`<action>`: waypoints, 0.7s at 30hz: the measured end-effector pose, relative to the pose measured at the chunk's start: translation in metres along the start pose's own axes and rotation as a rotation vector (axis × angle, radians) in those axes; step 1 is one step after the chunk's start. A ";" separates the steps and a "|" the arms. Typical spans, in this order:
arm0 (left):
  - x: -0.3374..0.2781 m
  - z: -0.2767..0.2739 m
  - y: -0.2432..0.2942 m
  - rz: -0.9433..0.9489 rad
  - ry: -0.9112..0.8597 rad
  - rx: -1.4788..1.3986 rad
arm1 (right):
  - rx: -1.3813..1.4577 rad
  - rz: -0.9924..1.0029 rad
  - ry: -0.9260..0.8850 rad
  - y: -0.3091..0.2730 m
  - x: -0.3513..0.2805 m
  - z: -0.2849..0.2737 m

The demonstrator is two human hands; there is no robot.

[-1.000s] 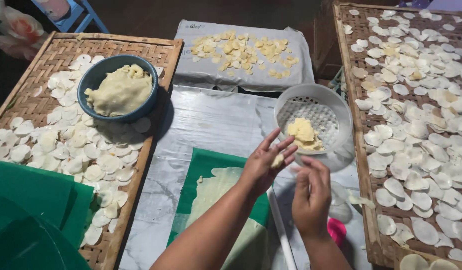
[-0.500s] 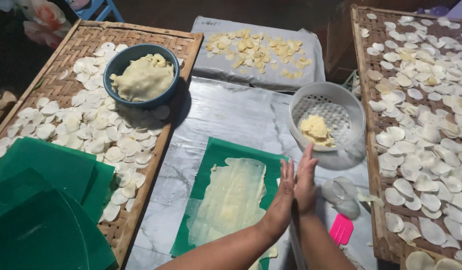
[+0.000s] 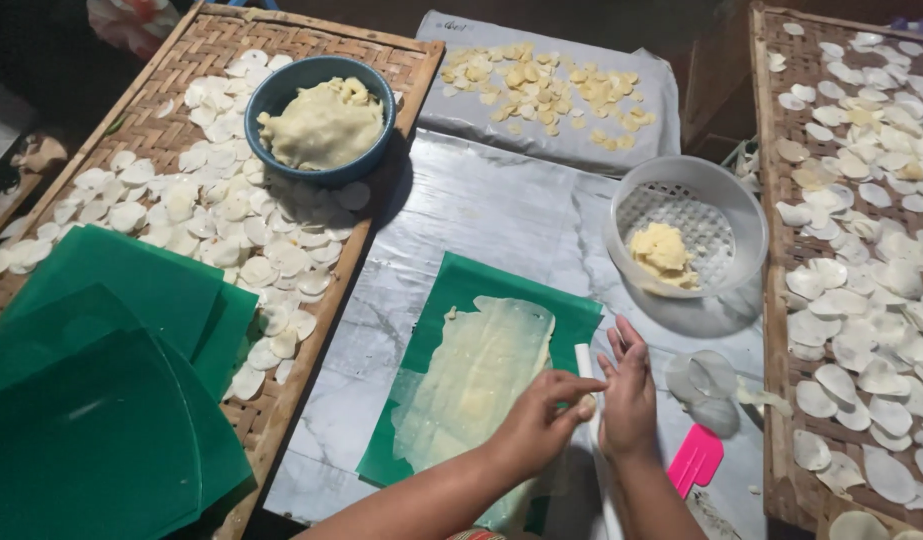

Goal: Flattening dough with a rolling pin on a mat and transferring it to a bowl.

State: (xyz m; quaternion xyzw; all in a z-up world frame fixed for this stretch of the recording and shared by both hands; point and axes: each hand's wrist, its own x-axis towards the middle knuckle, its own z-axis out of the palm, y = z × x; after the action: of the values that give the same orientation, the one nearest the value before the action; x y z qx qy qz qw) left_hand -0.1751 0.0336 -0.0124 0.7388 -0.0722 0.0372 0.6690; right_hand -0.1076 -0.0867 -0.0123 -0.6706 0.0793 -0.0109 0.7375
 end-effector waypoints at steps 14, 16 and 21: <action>-0.029 -0.155 -0.085 -0.176 0.423 0.977 | -1.166 0.128 -0.228 0.028 -0.061 -0.066; -0.026 -0.152 -0.089 -0.115 0.428 1.040 | -1.197 0.158 -0.229 0.028 -0.060 -0.065; -0.012 -0.143 -0.134 0.115 0.123 1.140 | -1.137 0.196 -0.204 0.032 -0.056 -0.067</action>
State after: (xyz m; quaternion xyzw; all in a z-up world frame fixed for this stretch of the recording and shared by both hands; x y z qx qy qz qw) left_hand -0.1597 0.1895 -0.1315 0.9740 -0.0418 0.1496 0.1650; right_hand -0.1741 -0.1424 -0.0442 -0.9482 0.0631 0.1664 0.2632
